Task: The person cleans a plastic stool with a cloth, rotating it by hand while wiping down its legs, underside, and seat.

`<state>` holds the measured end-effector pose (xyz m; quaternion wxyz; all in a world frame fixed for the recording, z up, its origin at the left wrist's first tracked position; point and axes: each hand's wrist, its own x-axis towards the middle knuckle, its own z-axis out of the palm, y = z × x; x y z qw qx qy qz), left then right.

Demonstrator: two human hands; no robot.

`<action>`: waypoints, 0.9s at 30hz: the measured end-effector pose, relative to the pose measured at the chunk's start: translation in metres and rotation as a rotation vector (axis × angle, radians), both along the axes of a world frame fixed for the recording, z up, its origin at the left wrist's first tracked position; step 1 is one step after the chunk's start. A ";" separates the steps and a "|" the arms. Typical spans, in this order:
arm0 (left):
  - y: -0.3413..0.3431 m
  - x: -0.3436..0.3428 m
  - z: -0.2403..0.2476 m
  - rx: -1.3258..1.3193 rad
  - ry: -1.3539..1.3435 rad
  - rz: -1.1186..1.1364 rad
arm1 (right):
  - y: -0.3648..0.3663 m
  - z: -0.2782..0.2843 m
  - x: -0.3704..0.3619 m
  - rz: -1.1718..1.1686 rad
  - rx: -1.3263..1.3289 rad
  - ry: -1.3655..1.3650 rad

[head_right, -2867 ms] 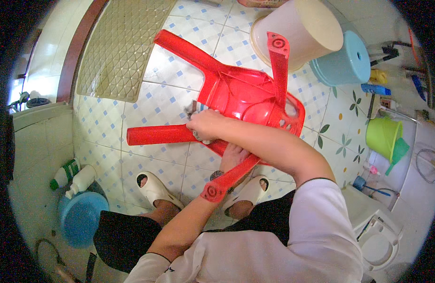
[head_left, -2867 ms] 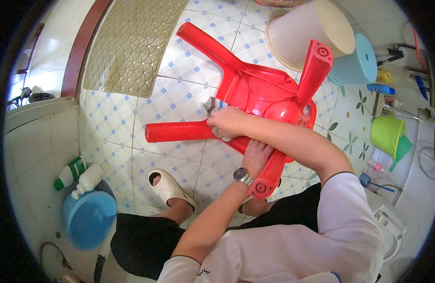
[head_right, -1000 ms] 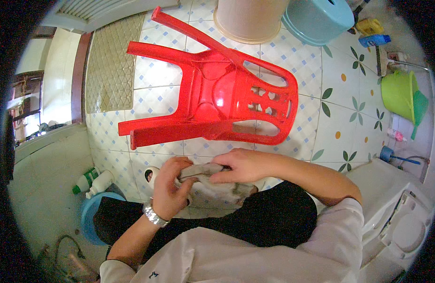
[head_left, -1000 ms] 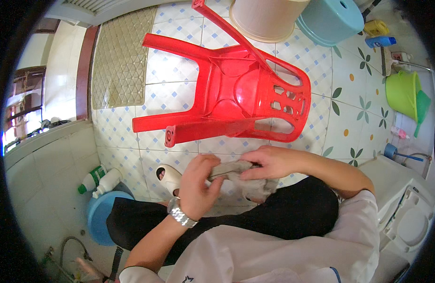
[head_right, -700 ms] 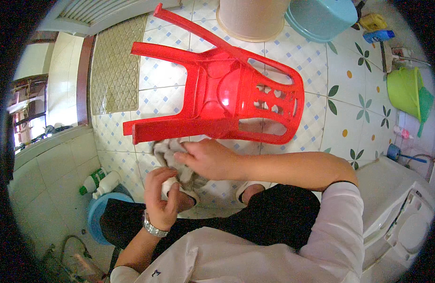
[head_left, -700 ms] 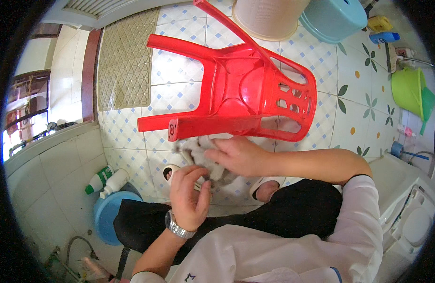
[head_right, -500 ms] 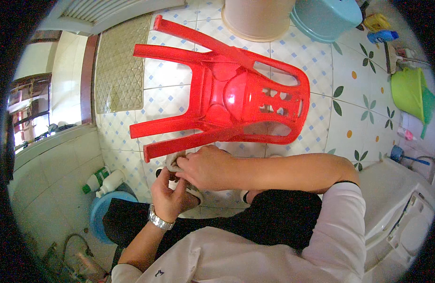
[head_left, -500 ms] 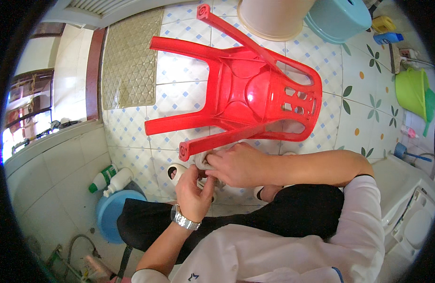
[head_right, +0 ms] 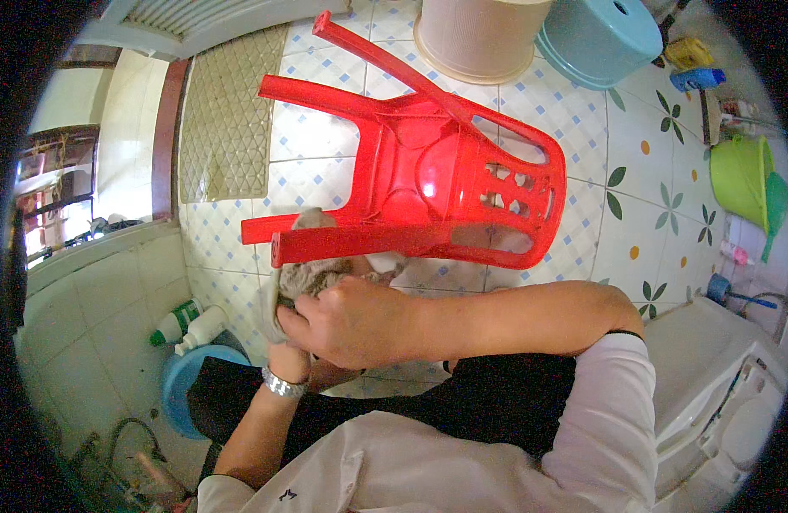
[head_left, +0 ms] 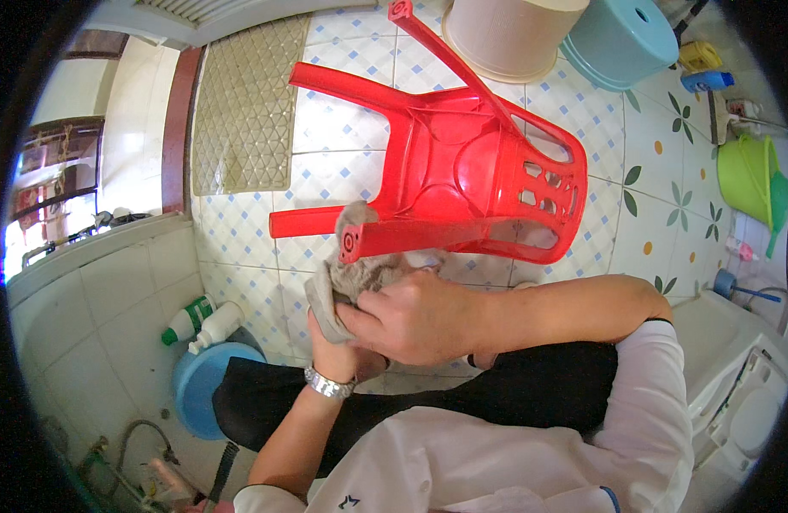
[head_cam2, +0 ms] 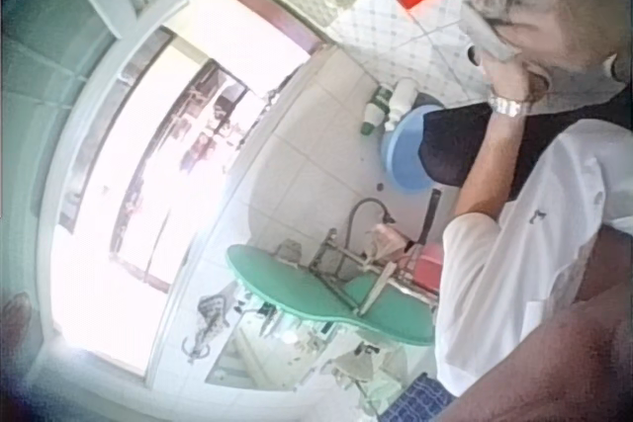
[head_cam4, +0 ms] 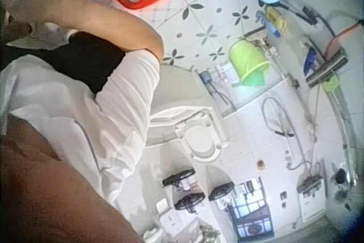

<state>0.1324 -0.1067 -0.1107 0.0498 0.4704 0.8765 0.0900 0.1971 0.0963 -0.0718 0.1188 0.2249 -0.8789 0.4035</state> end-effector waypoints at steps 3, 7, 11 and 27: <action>0.009 -0.022 0.010 0.434 -0.943 0.640 | 0.003 -0.001 -0.008 -0.083 0.135 0.027; 0.021 -0.042 0.024 -0.024 -1.237 0.825 | 0.008 -0.006 -0.009 -0.167 0.041 -0.127; 0.006 -0.043 0.036 0.654 -1.948 0.889 | 0.007 -0.004 -0.012 -0.253 -0.081 -0.092; 0.057 0.019 0.021 0.815 -0.908 0.377 | 0.001 0.012 -0.017 -0.053 0.030 0.198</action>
